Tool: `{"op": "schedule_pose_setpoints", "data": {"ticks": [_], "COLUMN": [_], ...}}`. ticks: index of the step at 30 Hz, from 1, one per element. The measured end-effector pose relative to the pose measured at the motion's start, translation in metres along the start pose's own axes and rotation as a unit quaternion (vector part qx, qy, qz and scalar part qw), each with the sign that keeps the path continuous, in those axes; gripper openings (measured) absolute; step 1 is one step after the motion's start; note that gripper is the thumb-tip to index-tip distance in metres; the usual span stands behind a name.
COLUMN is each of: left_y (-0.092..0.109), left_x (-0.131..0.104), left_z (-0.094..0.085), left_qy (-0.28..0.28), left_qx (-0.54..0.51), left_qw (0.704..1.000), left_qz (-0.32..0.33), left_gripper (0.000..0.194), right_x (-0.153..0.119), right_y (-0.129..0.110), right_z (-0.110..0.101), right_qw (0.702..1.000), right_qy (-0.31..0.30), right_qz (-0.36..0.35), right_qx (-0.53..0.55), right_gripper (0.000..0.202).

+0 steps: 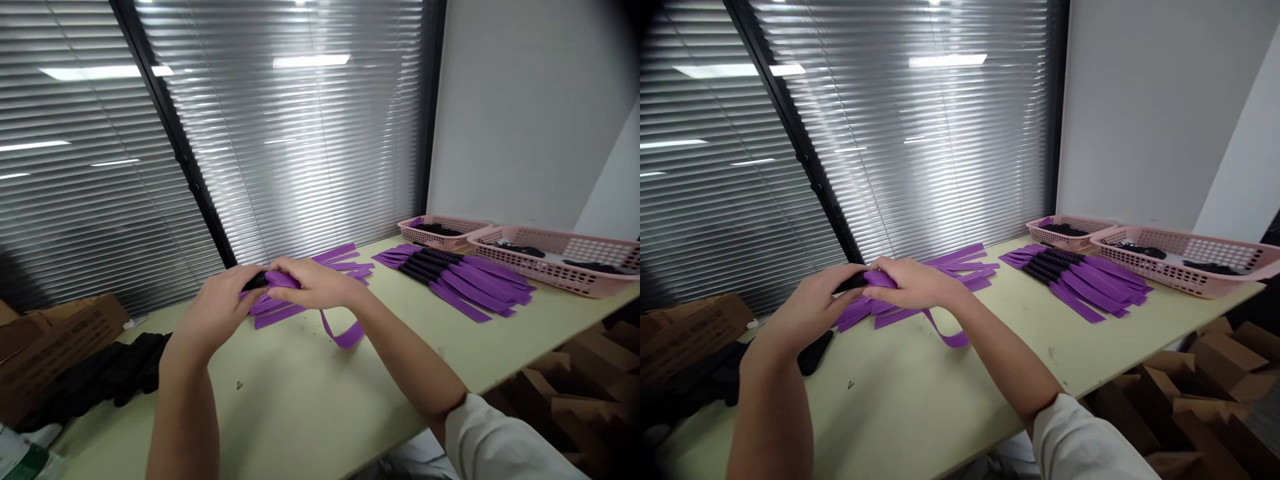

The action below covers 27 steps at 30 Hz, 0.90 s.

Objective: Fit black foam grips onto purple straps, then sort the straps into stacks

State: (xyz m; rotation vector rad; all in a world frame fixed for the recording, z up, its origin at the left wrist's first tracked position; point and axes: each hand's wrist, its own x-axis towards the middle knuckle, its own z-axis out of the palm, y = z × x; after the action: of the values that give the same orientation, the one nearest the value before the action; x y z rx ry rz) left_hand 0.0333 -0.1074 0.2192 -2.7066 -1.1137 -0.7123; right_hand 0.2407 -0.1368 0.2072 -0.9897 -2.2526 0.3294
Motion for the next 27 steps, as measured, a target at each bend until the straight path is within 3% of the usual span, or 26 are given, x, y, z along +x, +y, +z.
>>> {"op": "schedule_pose_setpoints", "data": {"ticks": [6, 12, 16, 21, 27], "left_y": [0.0021, 0.0046, 0.0047, 0.0047, 0.0092], "left_x": [-0.0014, -0.0028, -0.0024, -0.0003, 0.0016], "left_z": [-0.0036, -0.0054, -0.0040, -0.0009, 0.0016], "left_qy": [0.000, 0.015, 0.025, -0.002, -0.016], "left_qx": [0.017, 0.056, 0.085, 0.066, 0.057], "left_qw": [1.000, 0.998, 0.996, 0.998, 0.998], "left_qz": [-0.018, -0.030, -0.031, -0.021, -0.014], "left_gripper": [0.038, 0.039, 0.038, 0.037, 0.037], "right_x": [0.0007, 0.0016, 0.0049, 0.0073, 0.0081], "right_y": [-0.0013, 0.0004, 0.0011, 0.0031, 0.0030], "right_z": [0.0071, 0.0081, 0.0087, 0.0099, 0.0094], "right_qw": [0.997, 0.998, 0.988, 0.955, 0.943], "right_qy": [0.061, 0.057, 0.079, 0.049, 0.041], "right_qz": [0.040, 0.038, 0.019, 0.024, 0.009], "right_qx": [-0.002, -0.010, -0.128, -0.291, -0.329], "right_gripper": [0.039, 0.033, 0.032, 0.032, 0.025]}}
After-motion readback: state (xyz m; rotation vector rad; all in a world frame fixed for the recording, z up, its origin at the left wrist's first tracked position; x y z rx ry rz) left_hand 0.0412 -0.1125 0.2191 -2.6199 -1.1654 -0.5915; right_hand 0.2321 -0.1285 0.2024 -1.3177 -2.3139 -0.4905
